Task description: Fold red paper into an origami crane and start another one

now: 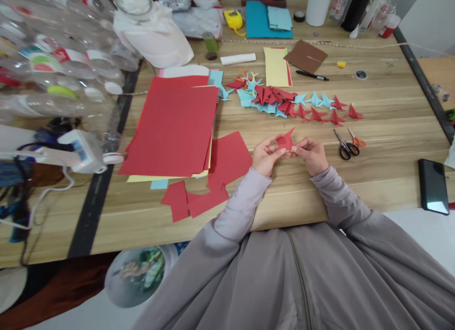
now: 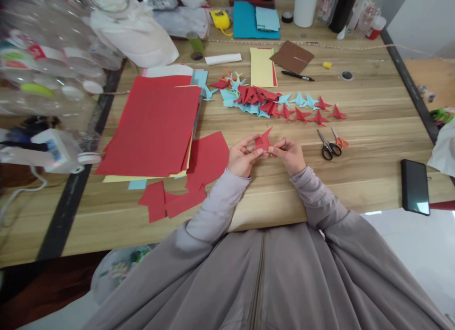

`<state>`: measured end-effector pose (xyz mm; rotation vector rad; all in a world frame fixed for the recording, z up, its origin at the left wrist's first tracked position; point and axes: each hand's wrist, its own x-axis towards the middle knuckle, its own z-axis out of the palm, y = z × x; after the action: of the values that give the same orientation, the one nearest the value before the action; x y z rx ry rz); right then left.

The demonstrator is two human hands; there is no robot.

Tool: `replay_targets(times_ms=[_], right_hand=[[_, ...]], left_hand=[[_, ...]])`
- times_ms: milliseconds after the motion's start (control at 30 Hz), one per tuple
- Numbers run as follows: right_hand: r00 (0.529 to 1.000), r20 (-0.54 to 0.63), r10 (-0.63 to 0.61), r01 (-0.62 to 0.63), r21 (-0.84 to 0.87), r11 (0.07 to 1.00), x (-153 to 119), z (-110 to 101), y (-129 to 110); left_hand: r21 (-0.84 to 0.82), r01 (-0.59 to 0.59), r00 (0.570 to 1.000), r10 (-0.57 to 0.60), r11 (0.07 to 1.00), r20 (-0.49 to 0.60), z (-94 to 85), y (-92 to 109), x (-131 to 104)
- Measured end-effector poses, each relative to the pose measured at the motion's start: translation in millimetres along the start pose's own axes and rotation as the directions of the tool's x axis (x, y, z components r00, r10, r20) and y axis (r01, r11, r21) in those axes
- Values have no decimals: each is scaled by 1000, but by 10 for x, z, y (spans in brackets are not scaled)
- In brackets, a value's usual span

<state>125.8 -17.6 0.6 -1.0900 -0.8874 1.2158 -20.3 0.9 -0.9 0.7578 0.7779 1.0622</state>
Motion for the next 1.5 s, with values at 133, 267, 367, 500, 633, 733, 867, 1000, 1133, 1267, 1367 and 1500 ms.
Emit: replay_targets(times_ms=[133,267,367,500,633,733,867,1000,1133,1267,1367,1500], right_hand=[[1000,-19,18,-17,34,999,0,2,-12],[999,-35,10,-9,24,1000,1,-3,-7],[999,-36,10,-9,24,1000,7,-17,12],[1000,-15,-1,0,-6,1000,10,-29,28],[1000,10,-17,17,-42,999,2,-22,17],[999,17,-33,34,-83,996,-9,-12,-8],[998,54,-15,21,-116,993,-24,-2,-45],[998,48,43,-40,-53,998,-27,13,-69],[997,59,58,-54,-69,996,-34,34,-71],[989,149,-7,30,-153,988,-52,45,-38],[987,159,-22,54,-199,979,-60,37,-17],[990,135,-31,66,-261,963,-69,26,-16]], left_hand=[[9,4,1000,-4,1000,30,-6,17,-6],[13,-7,999,7,1000,33,-5,42,-11],[-22,1,1000,-1,1000,17,8,55,-8],[-44,-21,1000,21,999,-21,27,42,4],[3,-63,997,63,998,-51,29,12,16],[53,-74,995,77,996,-57,21,-3,13],[144,-106,993,113,984,-42,6,-14,-1],[165,-128,989,139,978,-57,-15,-30,2],[161,-143,983,159,976,-89,-25,-45,12],[187,-144,983,162,972,-86,-12,-49,5],[208,-150,982,171,967,-86,2,-47,0],[232,-162,981,182,959,-65,10,-32,-4]])
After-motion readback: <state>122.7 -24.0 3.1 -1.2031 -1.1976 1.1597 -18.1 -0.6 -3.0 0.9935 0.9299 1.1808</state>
